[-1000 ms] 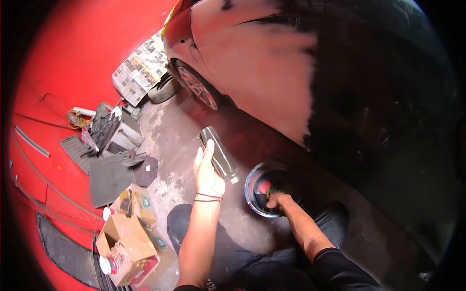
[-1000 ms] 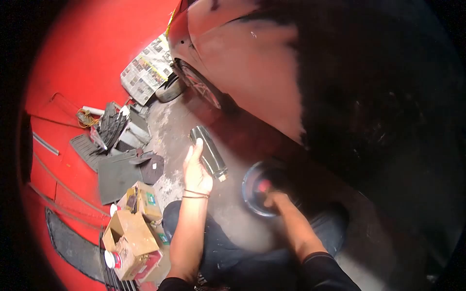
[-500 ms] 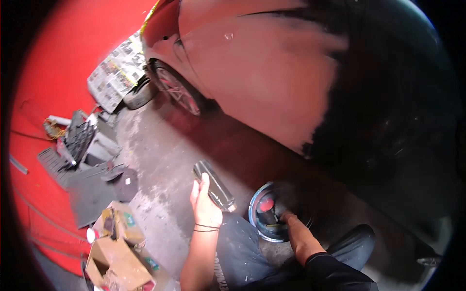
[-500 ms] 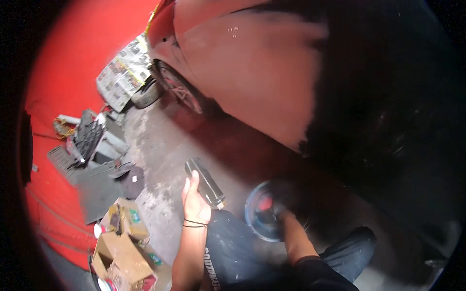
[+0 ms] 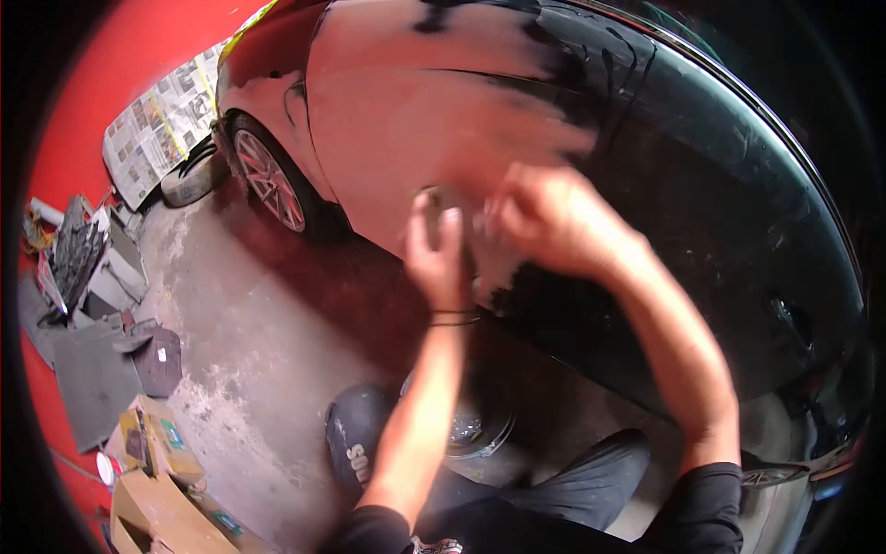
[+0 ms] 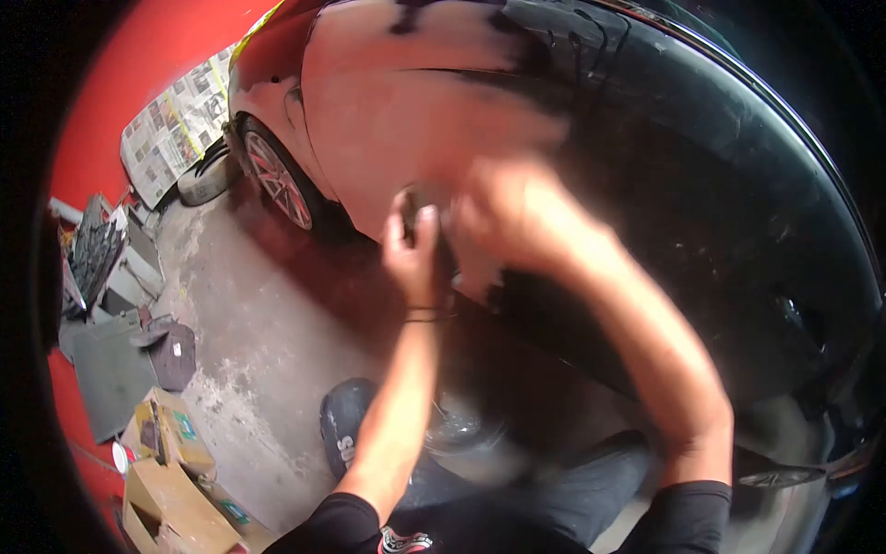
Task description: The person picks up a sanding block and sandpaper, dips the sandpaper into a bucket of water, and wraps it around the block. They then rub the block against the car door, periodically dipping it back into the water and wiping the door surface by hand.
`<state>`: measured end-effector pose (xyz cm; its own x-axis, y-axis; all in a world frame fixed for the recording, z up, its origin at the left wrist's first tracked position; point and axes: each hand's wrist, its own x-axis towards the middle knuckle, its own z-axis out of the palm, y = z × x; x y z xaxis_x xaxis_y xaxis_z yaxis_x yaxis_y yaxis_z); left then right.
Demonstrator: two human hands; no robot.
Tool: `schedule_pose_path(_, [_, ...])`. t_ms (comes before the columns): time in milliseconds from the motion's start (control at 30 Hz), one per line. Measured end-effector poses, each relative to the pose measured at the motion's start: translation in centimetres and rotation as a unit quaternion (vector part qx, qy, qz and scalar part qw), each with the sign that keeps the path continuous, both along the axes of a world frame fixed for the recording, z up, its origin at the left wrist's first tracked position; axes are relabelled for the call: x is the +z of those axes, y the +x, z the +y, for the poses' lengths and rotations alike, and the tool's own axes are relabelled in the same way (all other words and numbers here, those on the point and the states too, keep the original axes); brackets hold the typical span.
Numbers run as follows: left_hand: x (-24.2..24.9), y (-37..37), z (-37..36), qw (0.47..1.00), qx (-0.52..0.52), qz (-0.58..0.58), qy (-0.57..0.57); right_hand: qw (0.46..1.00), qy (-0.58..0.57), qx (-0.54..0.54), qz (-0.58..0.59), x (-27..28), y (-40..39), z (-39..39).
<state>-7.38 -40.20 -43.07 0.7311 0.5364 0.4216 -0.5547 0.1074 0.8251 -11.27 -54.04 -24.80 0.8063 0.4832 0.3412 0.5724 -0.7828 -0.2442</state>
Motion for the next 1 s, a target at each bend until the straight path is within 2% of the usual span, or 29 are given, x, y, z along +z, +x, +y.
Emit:
schedule_pose_path(33, [2.1,-1.0,-2.8,0.999,0.015,-0.031,0.014,0.992,-0.064,-0.012,-0.109,3.1,1.3,-0.7])
schedule_pose_path(67, [2.6,-1.7,-5.8,0.991,0.094,-0.020,0.093,0.983,-0.075,0.005,-0.170,5.5,2.2,-1.8])
schedule_pose_path(100, [3.7,-2.3,-7.7,0.987,0.070,-0.029,0.139,0.968,-0.085,0.018,-0.234,7.8,3.1,-2.9])
schedule_pose_path(133, [4.2,-3.5,-10.1,0.989,0.059,-0.041,0.130,0.971,-0.057,0.054,-0.227,9.3,2.9,-4.0])
schedule_pose_path(167, [4.0,-4.2,-11.6,0.982,0.077,-0.036,0.167,0.973,-0.102,0.036,-0.204,10.2,1.7,-4.3])
schedule_pose_path(233, [3.8,-3.7,-12.5,0.981,0.109,-0.069,0.145,0.912,-0.323,0.056,-0.248,12.3,-1.1,-5.6])
schedule_pose_path(300, [4.5,-1.3,-9.6,0.971,0.131,-0.039,0.194,0.864,-0.375,0.092,-0.322,13.9,-1.8,-8.7])
schedule_pose_path(333, [4.8,1.5,-7.3,0.959,0.181,-0.059,0.212,0.864,-0.391,0.077,-0.307,14.5,-1.9,-10.5])
schedule_pose_path(400, [4.5,8.5,-2.2,0.959,0.213,-0.075,0.171,0.854,-0.403,0.082,-0.318,14.2,-1.6,-12.7])
schedule_pose_path(433, [4.4,11.7,0.6,0.951,0.246,-0.041,0.183,0.847,-0.411,0.082,-0.327,14.1,-1.6,-12.8])
schedule_pose_path(467, [4.4,14.2,2.8,0.939,0.291,-0.058,0.174,0.847,-0.413,0.085,-0.325,14.1,-1.5,-12.8])
schedule_pose_path(500, [5.0,15.4,4.7,0.945,0.271,-0.008,0.182,0.846,-0.416,0.086,-0.322,14.3,-1.5,-12.9])
schedule_pose_path(567, [6.9,14.0,3.7,0.963,0.222,0.065,0.137,0.850,-0.409,0.088,-0.320,14.3,-1.3,-13.2])
schedule_pose_path(633, [7.4,8.9,-2.0,0.964,0.224,-0.008,0.140,0.855,-0.403,0.086,-0.315,14.2,-1.3,-13.4])
schedule_pose_path(700, [6.1,3.9,-7.0,0.941,0.250,-0.058,0.220,0.860,-0.400,0.078,-0.308,14.3,-1.5,-13.6])
schedule_pose_path(767, [4.6,1.9,-8.1,0.938,0.216,-0.083,0.260,0.863,-0.400,0.063,-0.304,14.2,-1.7,-13.2])
schedule_pose_path(800, [4.4,3.6,-6.3,0.930,0.213,-0.111,0.279,0.862,-0.403,0.055,-0.302,14.1,-1.8,-13.0])
schedule_pose_path(867, [4.8,9.2,-0.9,0.953,0.195,-0.104,0.208,0.860,-0.403,0.043,-0.310,13.8,-1.5,-12.8])
schedule_pose_path(900, [5.2,12.2,2.4,0.936,0.265,-0.047,0.226,0.859,-0.403,0.037,-0.314,13.7,-1.4,-12.7])
schedule_pose_path(933, [5.1,16.0,5.7,0.947,0.266,-0.011,0.177,0.858,-0.401,0.036,-0.318,13.6,-1.0,-12.8])
schedule_pose_path(967, [5.0,18.9,9.1,0.931,0.307,0.008,0.195,0.854,-0.409,0.038,-0.319,13.8,-1.1,-12.5])
schedule_pose_path(1000, [4.9,20.9,11.8,0.951,0.260,-0.001,0.165,0.850,-0.417,0.041,-0.319,14.0,-1.1,-12.3])
